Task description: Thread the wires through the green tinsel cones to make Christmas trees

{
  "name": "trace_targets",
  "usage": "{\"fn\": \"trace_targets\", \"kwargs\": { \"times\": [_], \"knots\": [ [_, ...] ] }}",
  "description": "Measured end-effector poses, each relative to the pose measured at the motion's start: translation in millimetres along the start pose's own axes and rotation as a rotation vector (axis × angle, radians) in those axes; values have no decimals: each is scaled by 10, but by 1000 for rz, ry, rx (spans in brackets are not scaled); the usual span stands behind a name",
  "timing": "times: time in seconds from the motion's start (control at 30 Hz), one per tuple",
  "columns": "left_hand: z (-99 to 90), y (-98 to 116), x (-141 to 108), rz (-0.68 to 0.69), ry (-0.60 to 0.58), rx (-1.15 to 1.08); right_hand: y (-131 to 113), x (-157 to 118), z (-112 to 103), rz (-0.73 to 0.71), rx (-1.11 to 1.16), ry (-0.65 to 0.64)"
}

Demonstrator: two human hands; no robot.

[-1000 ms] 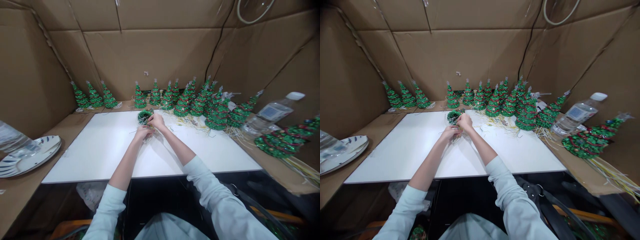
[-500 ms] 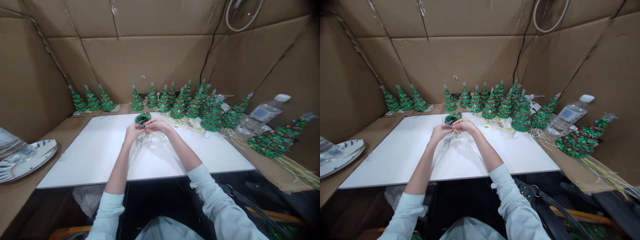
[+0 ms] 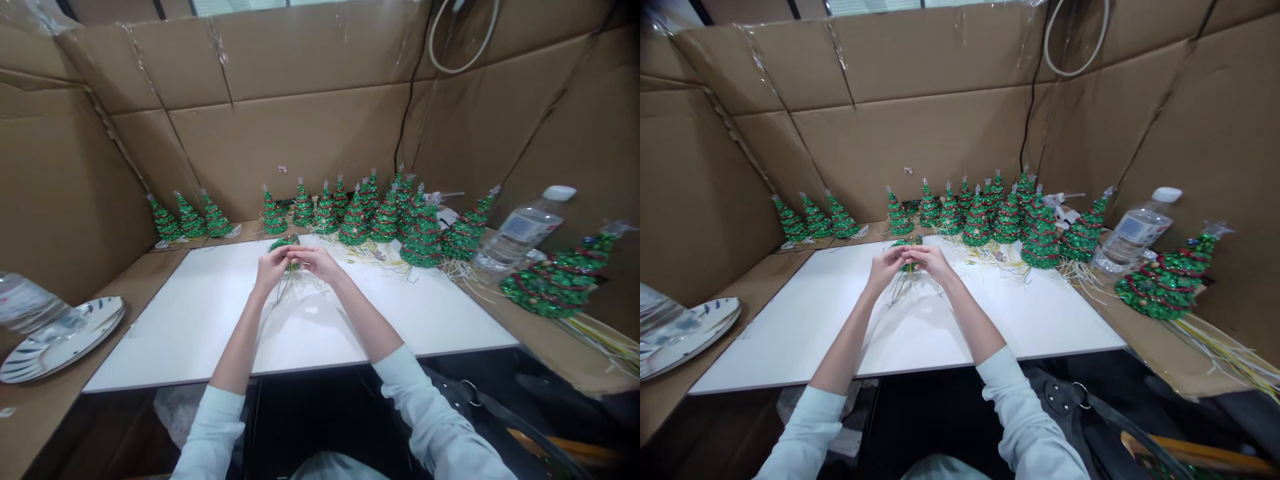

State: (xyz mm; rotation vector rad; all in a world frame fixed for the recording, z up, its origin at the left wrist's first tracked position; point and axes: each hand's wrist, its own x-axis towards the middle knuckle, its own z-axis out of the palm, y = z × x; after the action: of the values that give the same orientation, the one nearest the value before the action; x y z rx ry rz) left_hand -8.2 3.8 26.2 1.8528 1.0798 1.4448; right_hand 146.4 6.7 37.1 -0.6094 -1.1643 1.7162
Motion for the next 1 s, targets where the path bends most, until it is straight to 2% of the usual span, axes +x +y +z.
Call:
{"fn": "trace_targets", "kwargs": {
  "times": [0.1, 0.2, 0.3, 0.4, 0.57, 0.67, 0.8, 0.9, 1.0],
  "knots": [
    [-4, 80, 113, 67, -76, 46, 9, 40, 14, -90, -14, 131],
    [47, 178, 216, 107, -45, 15, 39, 80, 23, -139, -62, 201],
    [144, 181, 281, 9, 38, -53, 83, 109, 30, -165, -117, 263],
    [205, 96, 286, -73, 121, -111, 129, 128, 27, -170, -136, 309],
    [156, -16, 215, -143, 135, -182, 203, 157, 10, -175, -205, 319],
    [121, -36, 177, -198, 158, -279, 249, 154, 42, -231, -320, 330],
    [113, -48, 119, -362, 255, -511, 308, 95, 137, -317, -537, 457],
    [111, -34, 70, -447, 280, -542, 353, 40, 197, -402, -823, 507],
    [110, -3, 35, -462, 304, -546, 391, 11, 223, -392, -1010, 542]
  ]
}}
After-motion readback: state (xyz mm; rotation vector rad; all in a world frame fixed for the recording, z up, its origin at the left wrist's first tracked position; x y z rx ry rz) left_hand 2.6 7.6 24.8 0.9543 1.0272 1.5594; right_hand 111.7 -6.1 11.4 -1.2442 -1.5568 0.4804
